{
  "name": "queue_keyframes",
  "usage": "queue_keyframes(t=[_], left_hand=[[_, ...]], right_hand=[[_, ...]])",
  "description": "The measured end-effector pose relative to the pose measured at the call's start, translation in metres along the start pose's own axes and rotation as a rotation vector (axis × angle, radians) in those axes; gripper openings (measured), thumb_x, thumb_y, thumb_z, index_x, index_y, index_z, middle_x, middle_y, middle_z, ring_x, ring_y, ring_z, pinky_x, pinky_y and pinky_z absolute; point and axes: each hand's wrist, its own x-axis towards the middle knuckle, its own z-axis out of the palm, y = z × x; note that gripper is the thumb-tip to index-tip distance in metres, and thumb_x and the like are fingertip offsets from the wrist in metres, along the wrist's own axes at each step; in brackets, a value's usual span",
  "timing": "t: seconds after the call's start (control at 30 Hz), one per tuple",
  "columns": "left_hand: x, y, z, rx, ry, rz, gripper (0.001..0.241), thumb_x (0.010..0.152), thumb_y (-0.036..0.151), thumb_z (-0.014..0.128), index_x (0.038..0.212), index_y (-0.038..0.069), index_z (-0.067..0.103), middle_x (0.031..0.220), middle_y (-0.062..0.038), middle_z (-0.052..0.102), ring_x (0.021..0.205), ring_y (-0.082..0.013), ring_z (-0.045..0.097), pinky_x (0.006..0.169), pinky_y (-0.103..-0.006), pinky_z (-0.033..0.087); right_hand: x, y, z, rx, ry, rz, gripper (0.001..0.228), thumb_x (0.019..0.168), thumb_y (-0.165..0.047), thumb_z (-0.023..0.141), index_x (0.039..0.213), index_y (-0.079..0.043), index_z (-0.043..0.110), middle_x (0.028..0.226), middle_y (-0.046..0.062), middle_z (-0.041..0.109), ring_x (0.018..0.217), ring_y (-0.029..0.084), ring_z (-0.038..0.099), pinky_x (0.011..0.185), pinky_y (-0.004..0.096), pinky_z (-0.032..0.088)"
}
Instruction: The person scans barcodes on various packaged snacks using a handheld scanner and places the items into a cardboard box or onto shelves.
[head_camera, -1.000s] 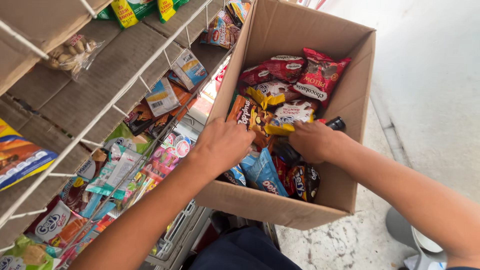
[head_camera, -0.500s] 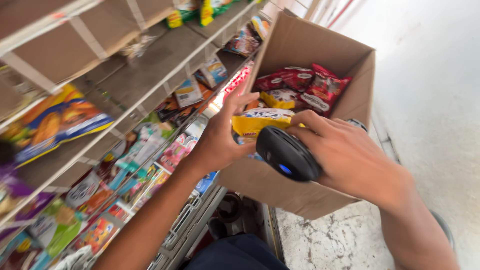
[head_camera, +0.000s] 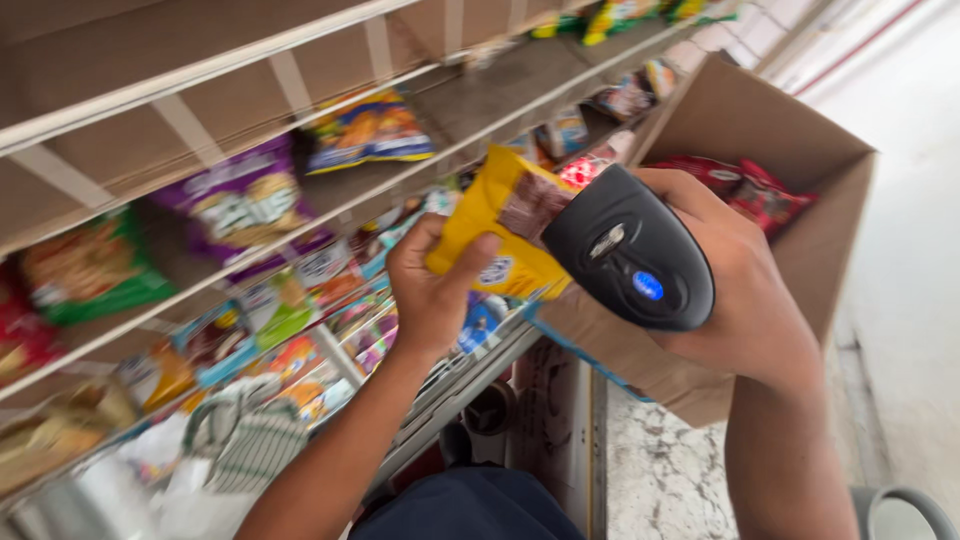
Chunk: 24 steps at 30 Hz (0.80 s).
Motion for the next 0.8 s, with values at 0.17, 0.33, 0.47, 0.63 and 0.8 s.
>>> queue_keyframes(t=[0.17,0.33,0.47,0.63,0.8], left_hand=[[-0.042,0.021,-0.065,-0.150,0.188,0.044,0.017,0.095,0.008,0.079,0.099,0.003,0.064,0.096,-0.001,0.069,0.085,-0.0045,0.060,0.079,-0.0238,0.050],[-0.104,0.029,-0.128,-0.195,0.371,0.013,0.015,0.099,0.006,0.077,0.100,0.003,0.062,0.095,-0.004,0.068,0.085,-0.0082,0.063,0.079,-0.0265,0.052],[-0.152,0.028,-0.162,-0.341,0.637,-0.037,0.017,0.095,0.009,0.074,0.103,0.005,0.059,0.099,-0.005,0.072,0.089,-0.0109,0.069,0.079,-0.0284,0.056],[-0.208,0.021,-0.204,-0.434,0.830,-0.073,0.017,0.098,0.013,0.072,0.103,0.007,0.057,0.098,-0.007,0.073,0.087,-0.0131,0.071,0.075,-0.0313,0.059],[-0.258,0.018,-0.245,-0.404,0.870,-0.085,0.017,0.095,0.011,0.071,0.104,0.011,0.057,0.099,-0.003,0.073,0.088,-0.0106,0.071,0.078,-0.0296,0.058]], right_hand=[[-0.006,-0.016,0.068,0.063,0.087,0.036,0.048,0.069,-0.002,0.073,0.116,0.002,0.065,0.127,0.016,0.065,0.111,0.031,0.068,0.095,0.036,0.053],[-0.038,-0.012,0.167,0.417,-0.043,0.455,0.030,0.084,-0.011,0.083,0.111,-0.004,0.072,0.099,0.006,0.076,0.087,0.015,0.067,0.082,0.031,0.056],[-0.072,-0.026,0.269,0.889,0.048,0.717,0.036,0.084,-0.004,0.082,0.117,-0.004,0.069,0.109,0.006,0.070,0.098,0.013,0.064,0.089,0.031,0.053],[-0.101,-0.058,0.345,1.398,0.277,0.833,0.041,0.084,0.010,0.075,0.122,-0.004,0.066,0.113,0.004,0.069,0.105,0.016,0.064,0.094,0.033,0.050],[-0.109,-0.078,0.372,1.394,0.195,0.843,0.037,0.087,0.011,0.076,0.120,-0.003,0.065,0.109,0.004,0.067,0.101,0.017,0.063,0.091,0.033,0.050]])
